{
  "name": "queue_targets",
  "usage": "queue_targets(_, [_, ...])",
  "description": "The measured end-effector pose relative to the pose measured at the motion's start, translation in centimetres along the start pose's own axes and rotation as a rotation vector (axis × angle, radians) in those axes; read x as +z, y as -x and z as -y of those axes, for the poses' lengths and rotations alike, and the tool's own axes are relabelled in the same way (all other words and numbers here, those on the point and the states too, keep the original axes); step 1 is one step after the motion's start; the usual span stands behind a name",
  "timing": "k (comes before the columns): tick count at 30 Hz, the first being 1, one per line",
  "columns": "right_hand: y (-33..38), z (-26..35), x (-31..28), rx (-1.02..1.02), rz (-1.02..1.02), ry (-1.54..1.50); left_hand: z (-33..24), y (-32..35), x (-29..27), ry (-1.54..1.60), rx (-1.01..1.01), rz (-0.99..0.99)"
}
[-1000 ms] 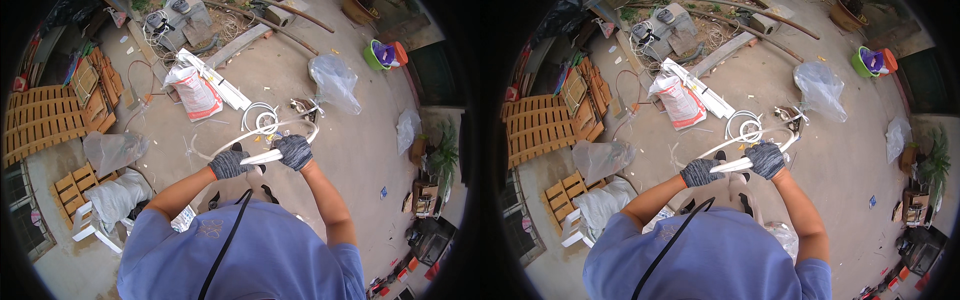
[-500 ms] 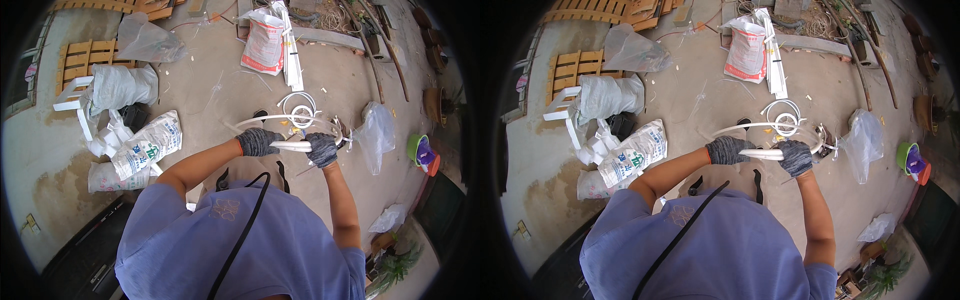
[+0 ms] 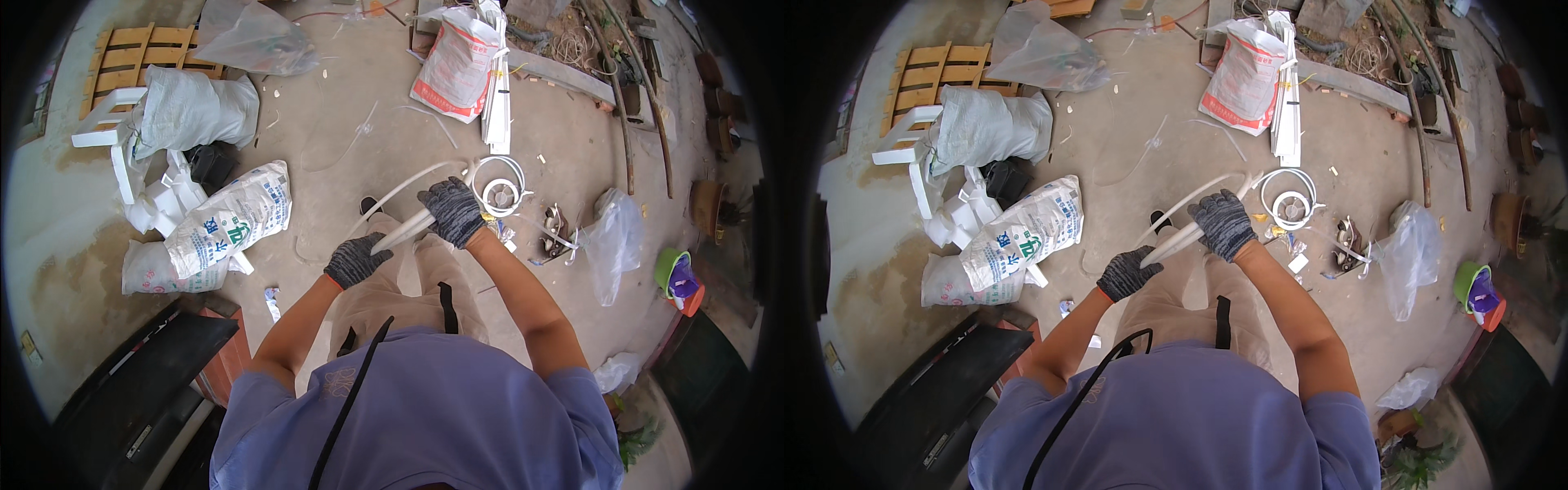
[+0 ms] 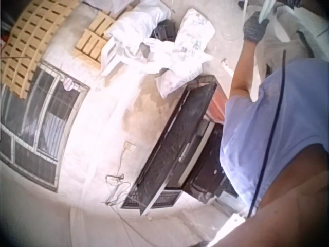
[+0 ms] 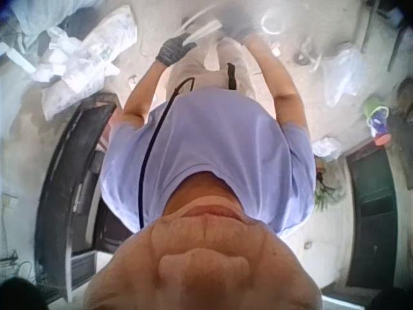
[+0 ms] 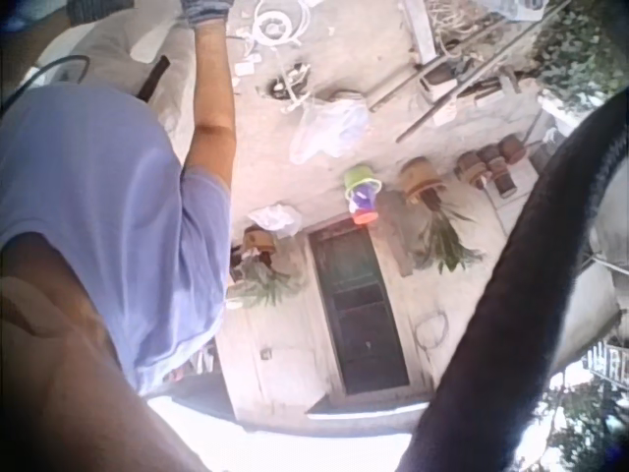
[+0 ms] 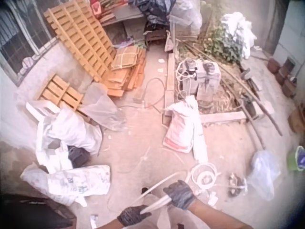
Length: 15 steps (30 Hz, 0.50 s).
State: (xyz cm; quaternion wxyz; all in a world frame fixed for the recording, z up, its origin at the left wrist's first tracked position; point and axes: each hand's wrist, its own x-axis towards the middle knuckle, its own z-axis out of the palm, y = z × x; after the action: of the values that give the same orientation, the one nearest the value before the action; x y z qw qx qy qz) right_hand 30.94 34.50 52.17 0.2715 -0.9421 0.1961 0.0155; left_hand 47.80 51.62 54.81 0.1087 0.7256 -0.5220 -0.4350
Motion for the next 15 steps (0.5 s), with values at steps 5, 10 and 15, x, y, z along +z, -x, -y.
queue_targets(5, [-3.8,1.0,2.7,0.200,-0.141,-0.104,6.8,0.2,-1.4,0.134,-0.244,-0.134])
queue_targets(10, [-6.3,-3.8,11.5,0.500,-0.119,-0.206,14.0,0.1,-3.3,0.385,-0.295,-0.332])
queue_targets(15, [-10.7,-9.9,18.3,0.837,-0.067,-0.327,18.1,0.4,-5.9,0.725,-0.593,-0.396])
